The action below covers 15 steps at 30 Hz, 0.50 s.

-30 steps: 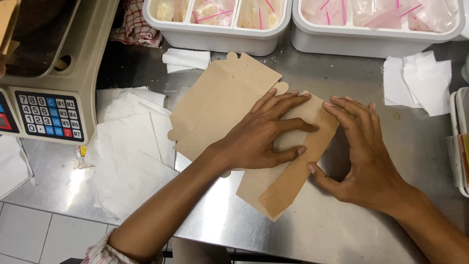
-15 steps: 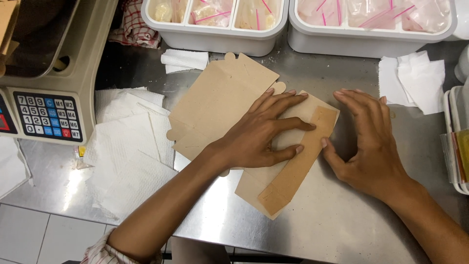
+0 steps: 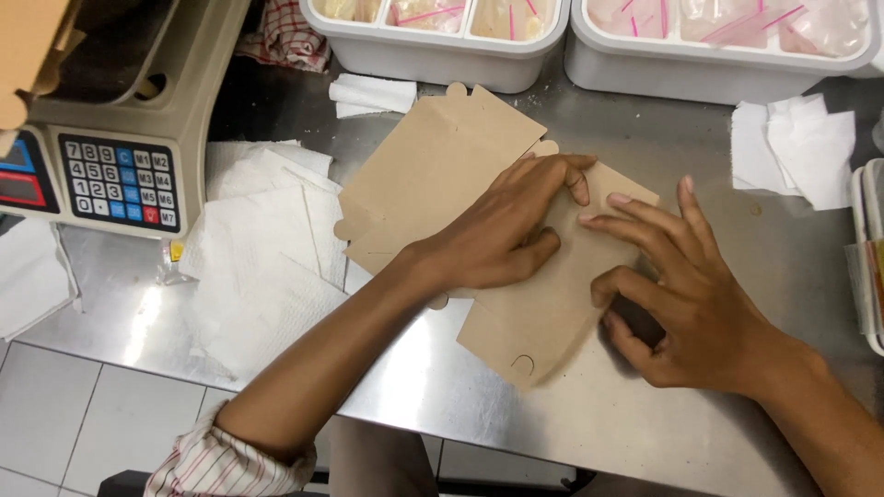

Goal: The person assembles flat cardboard boxes by folding along pre-scored lines and pressing down the adhesive tabs to secure the flaps. The process is repeated for multiple boxes on a stainless steel countertop.

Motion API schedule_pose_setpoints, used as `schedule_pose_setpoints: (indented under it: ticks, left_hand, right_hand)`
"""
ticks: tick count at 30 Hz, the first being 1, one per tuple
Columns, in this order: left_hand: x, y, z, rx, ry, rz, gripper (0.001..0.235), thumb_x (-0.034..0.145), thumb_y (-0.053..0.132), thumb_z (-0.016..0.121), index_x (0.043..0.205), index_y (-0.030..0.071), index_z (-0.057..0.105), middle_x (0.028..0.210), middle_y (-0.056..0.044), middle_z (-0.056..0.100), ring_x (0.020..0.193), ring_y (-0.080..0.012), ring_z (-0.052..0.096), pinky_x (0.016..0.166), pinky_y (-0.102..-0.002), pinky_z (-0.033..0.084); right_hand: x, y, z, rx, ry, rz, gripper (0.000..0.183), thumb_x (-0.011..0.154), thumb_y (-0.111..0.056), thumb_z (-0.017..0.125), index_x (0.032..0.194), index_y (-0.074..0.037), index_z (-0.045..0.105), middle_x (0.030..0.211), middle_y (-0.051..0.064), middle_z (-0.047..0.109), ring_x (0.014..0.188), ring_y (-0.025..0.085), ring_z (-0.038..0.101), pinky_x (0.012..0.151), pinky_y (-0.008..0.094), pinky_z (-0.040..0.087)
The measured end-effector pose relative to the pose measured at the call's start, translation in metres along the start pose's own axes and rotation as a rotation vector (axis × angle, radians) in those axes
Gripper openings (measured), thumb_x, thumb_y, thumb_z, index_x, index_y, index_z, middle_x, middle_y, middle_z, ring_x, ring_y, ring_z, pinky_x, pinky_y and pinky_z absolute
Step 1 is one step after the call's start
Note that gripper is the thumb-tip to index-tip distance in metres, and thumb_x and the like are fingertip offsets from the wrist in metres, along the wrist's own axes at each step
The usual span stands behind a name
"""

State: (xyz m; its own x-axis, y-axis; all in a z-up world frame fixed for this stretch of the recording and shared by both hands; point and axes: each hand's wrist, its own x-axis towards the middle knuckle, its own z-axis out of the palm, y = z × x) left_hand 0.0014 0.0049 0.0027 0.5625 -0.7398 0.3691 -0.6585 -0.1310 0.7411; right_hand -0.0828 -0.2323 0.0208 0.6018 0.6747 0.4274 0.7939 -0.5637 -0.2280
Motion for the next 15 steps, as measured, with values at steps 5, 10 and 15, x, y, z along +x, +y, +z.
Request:
schedule_pose_setpoints:
  ticks: [5, 10, 15]
  left_hand:
    - [0.003, 0.016, -0.012, -0.017, 0.029, -0.105, 0.036, 0.092, 0.009, 0.051, 0.127, 0.019, 0.046, 0.156, -0.017, 0.048, 0.149, -0.0356, 0.042, 0.119, -0.05, 0.031]
    - [0.005, 0.03, -0.031, -0.201, 0.128, -0.095, 0.021, 0.105, 0.031, 0.057, 0.121, 0.019, 0.056, 0.153, -0.014, 0.054, 0.144, -0.0294, 0.051, 0.121, -0.047, 0.036]
    - [0.002, 0.036, -0.058, -0.416, 0.208, 0.021, 0.053, 0.109, 0.062, 0.033, 0.125, 0.022, 0.063, 0.151, -0.008, 0.061, 0.148, -0.0318, 0.056, 0.131, -0.066, 0.03]
  right_hand:
    - [0.0, -0.003, -0.01, 0.013, 0.183, -0.122, 0.011, 0.08, -0.004, 0.063, 0.085, -0.01, 0.056, 0.123, 0.018, 0.07, 0.121, 0.035, 0.069, 0.117, 0.066, 0.041]
    - [-0.049, 0.028, -0.009, 0.334, 0.343, 0.094, 0.029, 0.085, -0.024, 0.072, 0.095, -0.008, 0.05, 0.126, 0.027, 0.068, 0.126, 0.043, 0.07, 0.12, 0.058, 0.053]
    - [-0.017, 0.002, -0.01, 0.094, 0.799, 0.076, 0.026, 0.1, 0.031, 0.047, 0.106, 0.012, 0.031, 0.098, 0.047, 0.058, 0.097, 0.054, 0.07, 0.093, 0.064, 0.065]
